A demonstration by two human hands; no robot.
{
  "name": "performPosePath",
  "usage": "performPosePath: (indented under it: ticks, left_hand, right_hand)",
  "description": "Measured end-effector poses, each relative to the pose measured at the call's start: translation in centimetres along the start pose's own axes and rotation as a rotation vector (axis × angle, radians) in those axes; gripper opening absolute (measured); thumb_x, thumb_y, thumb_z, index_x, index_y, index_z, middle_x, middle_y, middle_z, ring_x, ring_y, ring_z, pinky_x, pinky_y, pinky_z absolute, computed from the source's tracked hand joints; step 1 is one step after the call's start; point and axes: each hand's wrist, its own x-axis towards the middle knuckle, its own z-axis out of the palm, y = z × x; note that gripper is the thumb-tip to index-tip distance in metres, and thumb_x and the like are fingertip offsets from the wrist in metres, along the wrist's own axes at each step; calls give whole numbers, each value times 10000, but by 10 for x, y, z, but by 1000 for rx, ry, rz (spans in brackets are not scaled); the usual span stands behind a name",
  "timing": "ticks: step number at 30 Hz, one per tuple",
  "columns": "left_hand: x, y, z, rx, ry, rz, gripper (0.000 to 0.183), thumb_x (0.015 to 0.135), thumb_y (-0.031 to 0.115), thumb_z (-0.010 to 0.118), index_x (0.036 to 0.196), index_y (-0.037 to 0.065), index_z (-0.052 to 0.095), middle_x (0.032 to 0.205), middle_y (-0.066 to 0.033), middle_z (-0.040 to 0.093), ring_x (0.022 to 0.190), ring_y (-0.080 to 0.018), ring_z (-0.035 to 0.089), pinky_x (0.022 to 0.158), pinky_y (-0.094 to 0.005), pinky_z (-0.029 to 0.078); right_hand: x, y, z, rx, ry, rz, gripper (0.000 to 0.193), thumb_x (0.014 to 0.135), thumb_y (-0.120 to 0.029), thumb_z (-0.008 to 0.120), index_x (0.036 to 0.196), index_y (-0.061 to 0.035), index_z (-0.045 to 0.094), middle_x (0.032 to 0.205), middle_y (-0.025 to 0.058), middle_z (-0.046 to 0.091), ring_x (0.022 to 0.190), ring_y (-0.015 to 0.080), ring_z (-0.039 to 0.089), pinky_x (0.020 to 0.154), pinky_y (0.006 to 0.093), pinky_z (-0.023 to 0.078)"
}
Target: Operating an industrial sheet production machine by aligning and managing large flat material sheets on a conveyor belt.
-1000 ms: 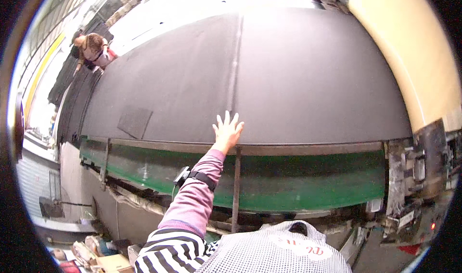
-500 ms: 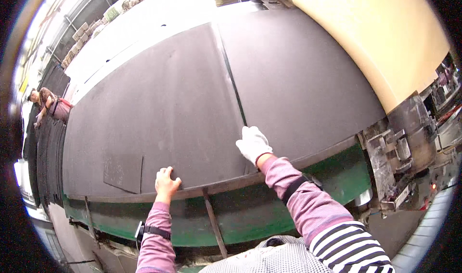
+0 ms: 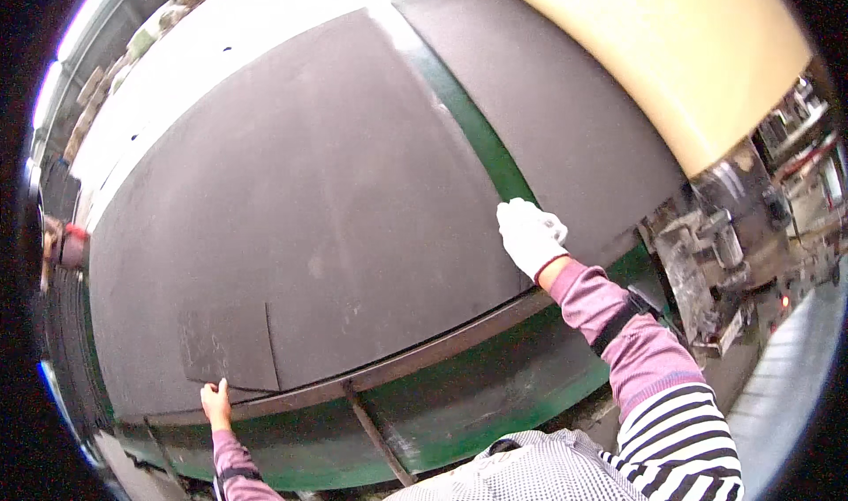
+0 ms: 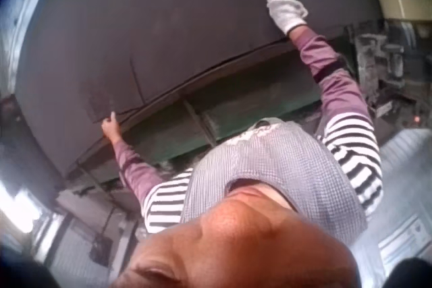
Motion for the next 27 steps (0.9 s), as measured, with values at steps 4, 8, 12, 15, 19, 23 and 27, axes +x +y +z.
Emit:
performPosePath:
  ticks: [4,8,12,15,19,23,27]
  left_hand:
    - [-56,62,1,-327,-163,286,229,803,200,685,897,6,609,886,-102,563,841,-248,565,776,-360,470]
    - [-84,124,-6,-36,-83,720,305,769,237,714,985,30,658,1077,-169,591,1061,-340,539,919,-436,443]
    - [-97,169,-14,-73,-325,692,312,785,310,710,1065,173,709,1267,-155,498,1197,-376,435,1016,-464,390]
    - [-111,211,-2,-21,-393,704,296,791,344,700,1063,226,716,1285,-115,485,1175,-369,426,989,-454,427]
    - [-143,269,18,-25,-334,836,323,792,400,675,1076,249,705,1255,-121,504,1099,-385,460,926,-458,463]
    - [-158,332,26,101,-352,923,316,781,421,673,1045,252,715,1190,-119,558,1046,-358,510,903,-449,461]
    - [-173,388,22,61,-462,1053,345,801,421,632,1069,219,710,1115,-133,572,1050,-322,529,925,-455,419]
  right_hand:
    - [11,84,-4,-208,0,297,213,880,-132,507,938,-75,704,909,135,688,805,302,700,623,438,561]
    - [30,79,-46,-330,-441,318,217,877,-164,562,1030,-62,678,1033,149,659,960,286,671,677,418,566]
    - [-3,-56,-74,427,-67,-367,662,736,-302,732,1330,-151,480,1353,140,467,1226,316,489,945,420,481]
    - [11,-140,-64,453,-224,-223,669,755,-322,721,1349,-147,468,1302,149,488,1260,320,465,962,471,462]
    - [35,-133,-31,507,-394,259,394,811,-124,614,1179,-31,506,1206,188,523,1127,339,588,856,445,531]
    - [34,-82,-44,446,-465,146,286,832,-183,569,1038,-58,722,1113,189,672,1052,382,643,908,493,503]
    - [-41,-9,-100,616,-221,53,310,839,-191,527,1079,-49,663,968,205,688,920,364,682,799,447,546]
